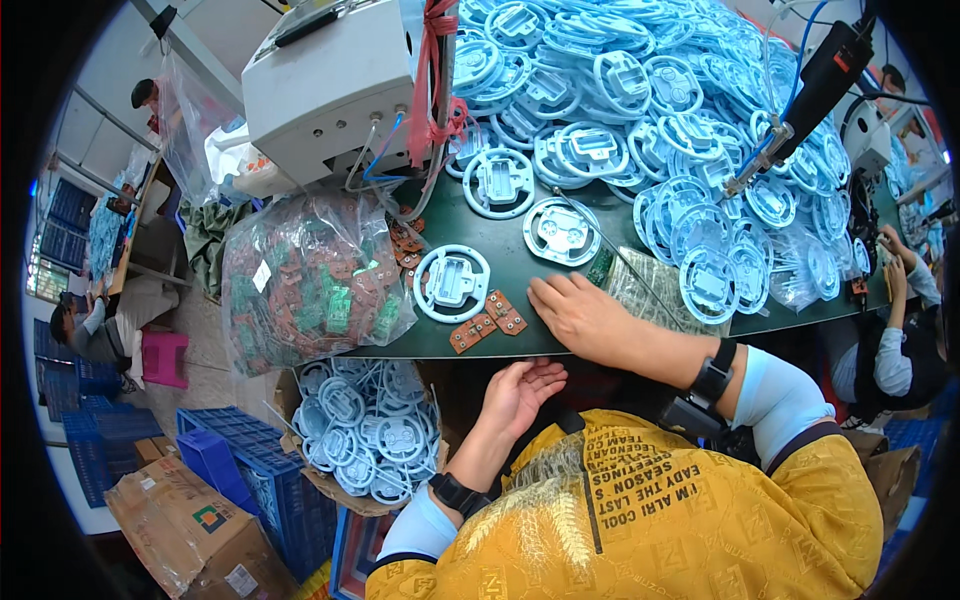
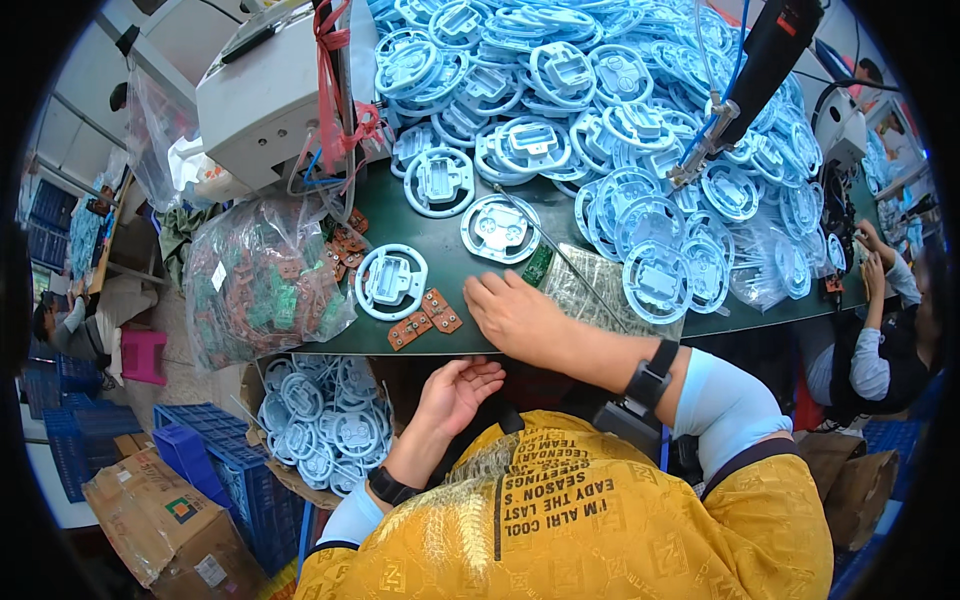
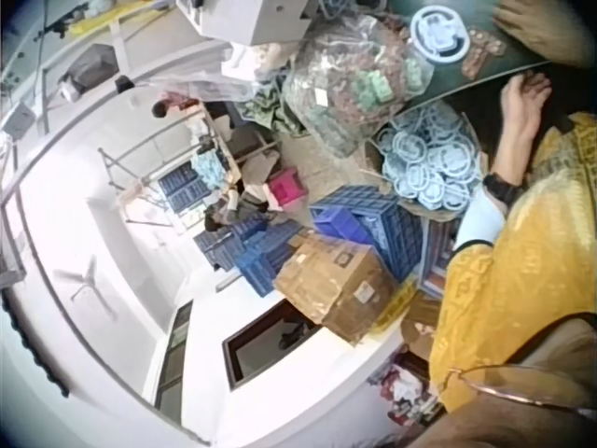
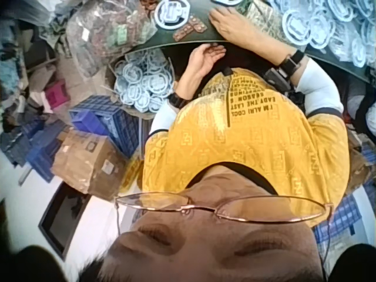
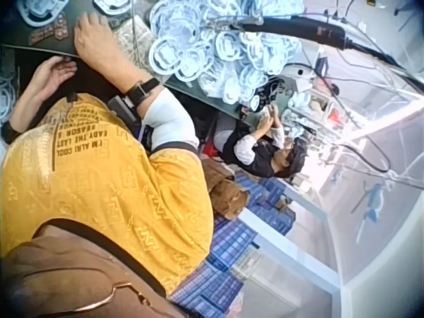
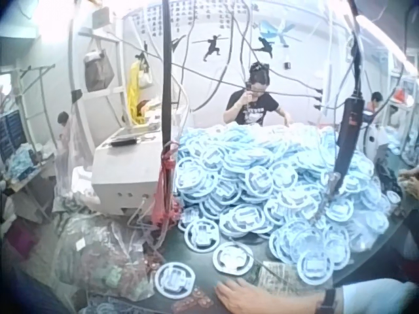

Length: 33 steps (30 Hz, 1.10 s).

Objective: The recorder is assembling small plastic components, specifically what appear to be parts of fans or similar circular plastic items.

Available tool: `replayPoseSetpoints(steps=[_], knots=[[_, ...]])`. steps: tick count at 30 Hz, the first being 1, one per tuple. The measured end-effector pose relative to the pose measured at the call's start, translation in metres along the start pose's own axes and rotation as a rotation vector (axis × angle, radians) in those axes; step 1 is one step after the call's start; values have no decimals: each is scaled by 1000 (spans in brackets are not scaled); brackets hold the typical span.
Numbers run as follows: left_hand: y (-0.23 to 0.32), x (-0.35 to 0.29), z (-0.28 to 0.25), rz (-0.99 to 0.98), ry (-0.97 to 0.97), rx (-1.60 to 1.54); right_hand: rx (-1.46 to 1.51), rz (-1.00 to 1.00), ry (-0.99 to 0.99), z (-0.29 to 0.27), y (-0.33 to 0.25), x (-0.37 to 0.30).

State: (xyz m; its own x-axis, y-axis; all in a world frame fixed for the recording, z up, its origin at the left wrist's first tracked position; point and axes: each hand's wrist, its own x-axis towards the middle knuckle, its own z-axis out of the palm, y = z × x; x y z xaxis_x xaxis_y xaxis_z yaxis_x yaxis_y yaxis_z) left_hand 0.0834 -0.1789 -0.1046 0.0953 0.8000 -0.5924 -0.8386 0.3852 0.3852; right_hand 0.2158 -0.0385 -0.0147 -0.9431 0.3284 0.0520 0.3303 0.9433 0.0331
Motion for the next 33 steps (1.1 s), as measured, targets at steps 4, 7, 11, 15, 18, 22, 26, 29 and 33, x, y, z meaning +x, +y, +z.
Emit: replayPoseSetpoints(steps=[4,7,11,15,18,22,26,29,33], knots=[[-12,11,3,-18,17,-85,212,-72,58,-4,-24,-25],[-15,15,1,5,103,-139,443,-294,120,0,-37,-34],[-5,4,3,-21,-34,-119,477,-129,216,-2,-21,-1],[23,-29,17,-106,-89,-35,120,66,144,-1,2,19],[67,-53,48,66,-76,333,217,148,1,-7,11,17],[136,-13,83,568,60,793,213,166,54,-1,15,11],[184,54,69,1069,281,1315,308,135,136,7,13,14],[201,76,55,1173,222,1690,305,134,139,5,12,17],[190,50,49,1408,214,2001,329,97,152,-5,8,35]])
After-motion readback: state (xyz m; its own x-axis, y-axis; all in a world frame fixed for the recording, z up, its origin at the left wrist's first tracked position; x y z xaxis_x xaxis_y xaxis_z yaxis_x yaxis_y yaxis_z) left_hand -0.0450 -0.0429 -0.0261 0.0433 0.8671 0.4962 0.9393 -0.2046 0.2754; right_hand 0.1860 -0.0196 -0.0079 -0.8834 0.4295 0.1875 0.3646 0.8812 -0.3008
